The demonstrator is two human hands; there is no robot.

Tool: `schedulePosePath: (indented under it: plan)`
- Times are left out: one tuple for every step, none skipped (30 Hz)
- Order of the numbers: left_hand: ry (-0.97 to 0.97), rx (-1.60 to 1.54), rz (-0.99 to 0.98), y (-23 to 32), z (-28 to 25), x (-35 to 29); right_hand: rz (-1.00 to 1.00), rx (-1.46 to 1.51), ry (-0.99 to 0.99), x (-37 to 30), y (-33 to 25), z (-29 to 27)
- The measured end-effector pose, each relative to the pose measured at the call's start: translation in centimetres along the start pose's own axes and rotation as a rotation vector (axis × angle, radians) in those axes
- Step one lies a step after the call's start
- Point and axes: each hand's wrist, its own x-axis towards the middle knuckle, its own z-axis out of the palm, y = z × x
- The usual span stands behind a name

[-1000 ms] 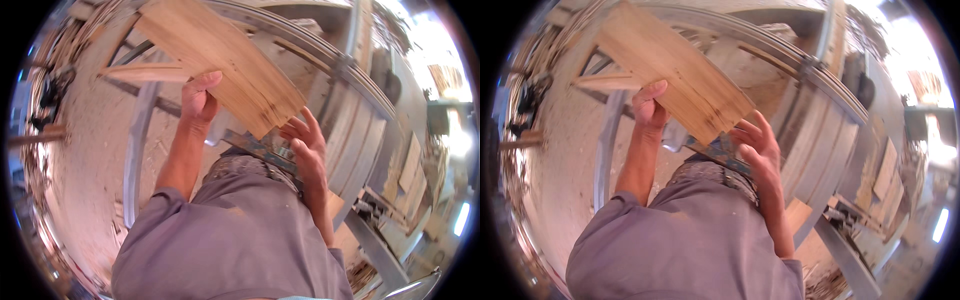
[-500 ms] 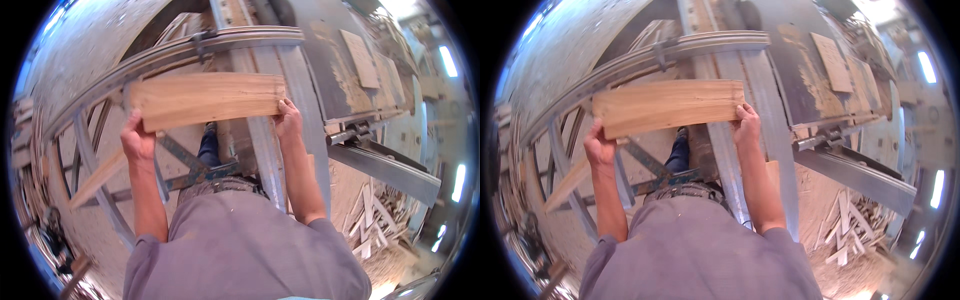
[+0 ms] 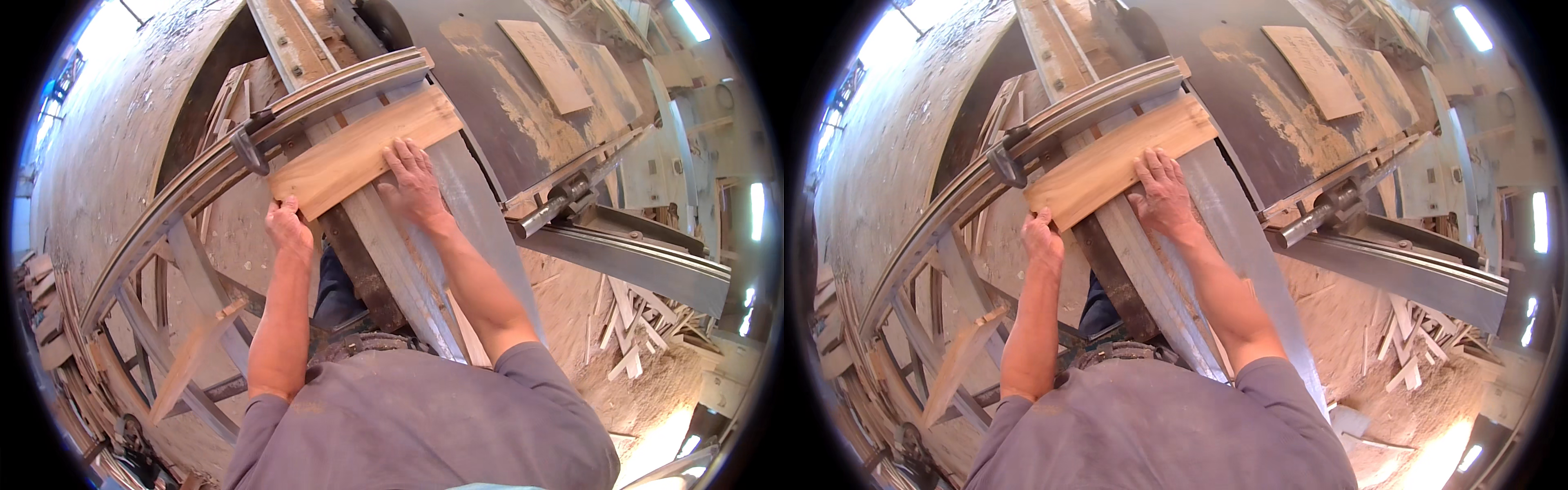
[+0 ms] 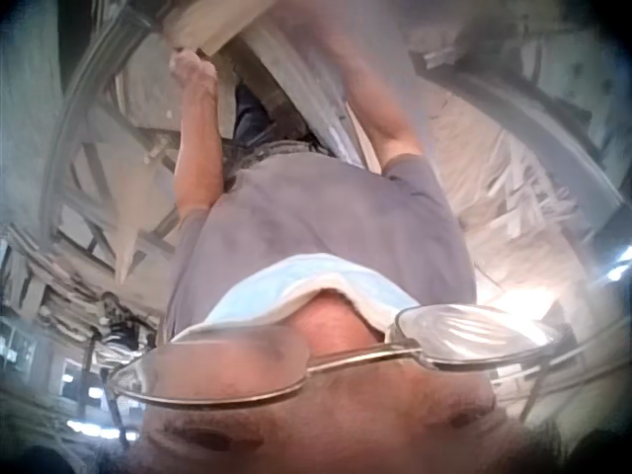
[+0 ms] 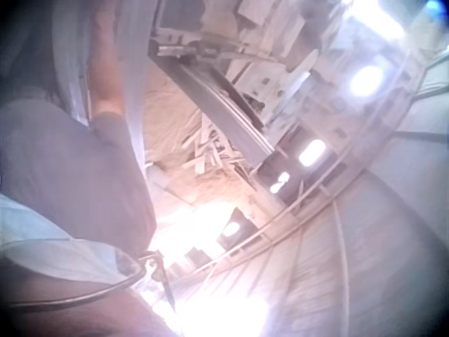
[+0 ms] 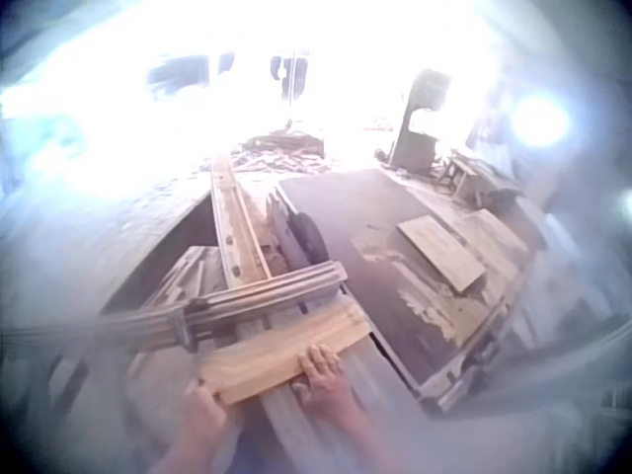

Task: The person feeds wooden planks through a planer to smooth the surfaces, then moves to a table saw to cut the planks to length. The person handles the wood by hand, stacks the processed pieces, and uses a pencil to mark measurements.

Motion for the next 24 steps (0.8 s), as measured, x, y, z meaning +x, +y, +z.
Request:
schedulePosePath:
  plan:
    - [-0.007,0.034,-0.03,-0.2,0.1,0.9,0.0,-0.026,0.008,0.5,0.2,0.4]
    - [-0.013,0.068,-0.061,-0.2,0.2,1.7,0.002,-0.04,0.003,1.0,0.8,1.0]
    - [-0.017,0.101,-0.091,-0.3,0.4,2.4,-0.005,-0.043,0.011,1.4,1.4,1.5]
    - [-0.014,0.086,-0.102,-0.5,0.3,2.9,-0.013,-0.046,0.018,1.9,1.9,1.8]
    - [-0.005,0.066,-0.112,0.1,0.5,2.8,-0.028,-0.048,0.022,2.4,2.3,2.1]
    - [0.006,0.045,-0.12,0.4,0.7,2.8,-0.046,-0.055,0.007,2.9,2.6,2.3]
    - [-0.033,0.044,-0.102,0.5,0.8,3.2,-0.067,-0.062,-0.008,3.5,2.9,2.3]
    - [-0.051,0.042,-0.086,0.4,0.4,3.4,-0.096,-0.06,-0.041,3.7,3.0,2.6]
    - [-0.061,0.045,-0.059,0.7,-0.5,3.8,-0.092,-0.062,-0.06,4.2,3.0,2.7]
    - [-0.049,0.112,-0.049,0.1,-0.6,4.2,-0.092,-0.064,-0.08,4.7,3.7,2.1]
    - [-0.027,0.185,-0.029,-0.2,-0.7,4.4,-0.098,-0.05,-0.1,5.0,3.8,2.2]
    - [-0.071,0.21,-0.008,0.0,-0.4,4.5,-0.102,-0.045,-0.097,5.1,3.9,2.2]
    - [-0.113,0.232,0.014,0.4,-0.3,4.0,-0.111,-0.042,-0.095,5.0,4.1,2.2]
    - [0.002,0.327,0.165,0.8,0.5,2.9,-0.118,-0.048,-0.091,5.0,4.3,2.3]
    - [0.114,0.42,0.314,1.4,1.9,1.7,-0.121,-0.063,-0.102,4.9,4.3,2.6]
    - [0.219,0.513,0.458,2.6,2.9,1.1,-0.121,-0.085,-0.108,4.8,4.3,2.8]
    - [0.162,0.624,0.574,4.4,3.5,1.1,-0.114,-0.112,-0.108,4.8,4.4,2.9]
    - [0.098,0.74,0.682,6.1,4.1,1.0,-0.117,-0.116,-0.104,4.6,4.6,3.1]
    - [0.028,0.857,0.788,7.4,4.4,1.1,-0.126,-0.116,-0.096,4.7,4.6,3.2]
    - [0.023,0.997,0.739,8.5,4.4,1.7,-0.143,-0.111,-0.091,4.9,4.4,3.1]
    - [0.027,1.083,0.77,9.3,4.1,2.5,-0.157,-0.112,-0.083,5.0,4.2,3.0]
    - [0.03,1.169,0.801,10.2,3.7,3.4,-0.161,-0.107,-0.082,5.0,4.0,3.2]
    - [0.029,1.251,0.83,10.7,3.6,3.9,-0.163,-0.109,-0.079,5.1,3.9,3.3]
    - [0.064,1.23,0.919,11.6,4.3,3.7,-0.161,-0.113,-0.076,5.1,4.0,3.4]
